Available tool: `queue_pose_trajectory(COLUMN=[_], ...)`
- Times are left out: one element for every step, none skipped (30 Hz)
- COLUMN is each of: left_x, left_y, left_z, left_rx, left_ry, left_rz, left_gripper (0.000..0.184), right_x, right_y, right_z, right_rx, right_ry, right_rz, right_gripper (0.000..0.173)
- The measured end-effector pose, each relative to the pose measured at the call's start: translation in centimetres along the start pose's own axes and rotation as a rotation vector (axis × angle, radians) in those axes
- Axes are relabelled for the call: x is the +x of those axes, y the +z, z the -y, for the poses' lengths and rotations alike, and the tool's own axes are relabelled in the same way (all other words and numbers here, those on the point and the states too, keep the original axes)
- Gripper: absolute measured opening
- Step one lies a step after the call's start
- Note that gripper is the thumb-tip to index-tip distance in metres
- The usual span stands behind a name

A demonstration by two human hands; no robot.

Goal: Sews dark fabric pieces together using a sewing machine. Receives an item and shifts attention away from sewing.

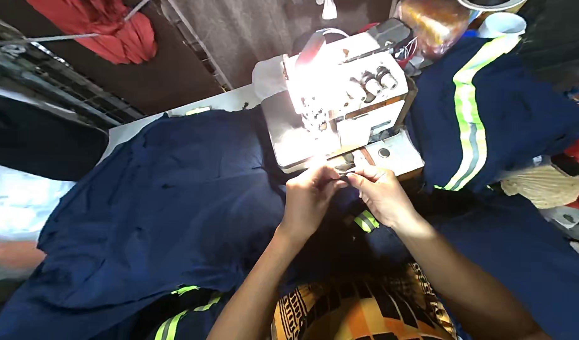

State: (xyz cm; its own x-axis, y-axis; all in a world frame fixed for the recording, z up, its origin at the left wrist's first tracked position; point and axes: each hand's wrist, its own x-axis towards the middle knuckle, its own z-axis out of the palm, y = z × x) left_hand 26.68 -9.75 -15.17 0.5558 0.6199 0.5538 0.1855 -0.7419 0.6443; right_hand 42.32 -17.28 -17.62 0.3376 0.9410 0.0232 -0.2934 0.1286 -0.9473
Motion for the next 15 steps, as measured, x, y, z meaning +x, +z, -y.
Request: queue_pose_trajectory(left_x=[-0.1,-0.2,-0.2,-0.1,-0.1,-0.1,0.0,0.0,0.0,0.1,0.2,0.2,0.1,-0.2,-0.5], left_y=[-0.2,-0.4,-0.7,-0.8,-0.9,-0.9,-0.9,-1.0,-1.3,-1.8,-2.4,-3.0,-3.7,-4.5,-5.3], left_z=[0.1,0.2,0.3,0.4,0.4,0.4,0.4,0.5,0.7,1.1,1.7,2.5,3.5,4.6,5.6], left_rx=[-0.025,-0.046,-0.067,-0.088,-0.109,-0.127,-0.143,-0.167,-0.200,-0.237,-0.257,-0.255,-0.222,-0.166,-0.093], left_ry=[-0.014,-0.027,-0.043,-0.062,-0.084,-0.107,-0.129,-0.150,-0.166,-0.177,-0.184,-0.189,-0.189,-0.180,-0.178], left_rz=[0.010,0.024,0.040,0.054,0.065,0.071,0.076,0.091,0.136,0.218,0.324,0.423,0.499,0.545,0.567], left_gripper=[0.012,0.011,0.012,0.014,0.016,0.019,0.022,0.025,0.027,0.032,0.039,0.045,0.046,0.040,0.033], right_x=[-0.3,-0.5,-0.6,-0.7,-0.8,-0.9,-0.9,-0.8,-0.7,-0.6,-0.4,-0.4,-0.4,-0.4,-0.4], right_y=[-0.1,-0.3,-0.5,-0.5,-0.3,-0.2,0.0,0.1,0.2,0.1,-0.1,-0.2,-0.4,-0.5,-0.5], right_z=[-0.1,-0.2,-0.2,-0.2,-0.1,-0.1,-0.1,-0.1,0.0,0.1,0.3,0.6,0.8,1.1,1.3], right_rx=[0.002,0.000,0.002,-0.017,-0.059,-0.098,-0.136,-0.158,-0.162,-0.171,-0.177,-0.179,-0.182,-0.195,-0.209], right_ry=[-0.030,-0.068,-0.096,-0.120,-0.143,-0.167,-0.193,-0.218,-0.241,-0.247,-0.241,-0.234,-0.228,-0.231,-0.238], right_rz=[0.033,0.076,0.119,0.141,0.138,0.122,0.093,0.066,0.051,0.038,0.037,0.040,0.042,0.041,0.039], right_gripper=[0.013,0.010,0.004,0.008,0.015,0.019,0.020,0.019,0.016,0.014,0.013,0.012,0.011,0.010,0.010])
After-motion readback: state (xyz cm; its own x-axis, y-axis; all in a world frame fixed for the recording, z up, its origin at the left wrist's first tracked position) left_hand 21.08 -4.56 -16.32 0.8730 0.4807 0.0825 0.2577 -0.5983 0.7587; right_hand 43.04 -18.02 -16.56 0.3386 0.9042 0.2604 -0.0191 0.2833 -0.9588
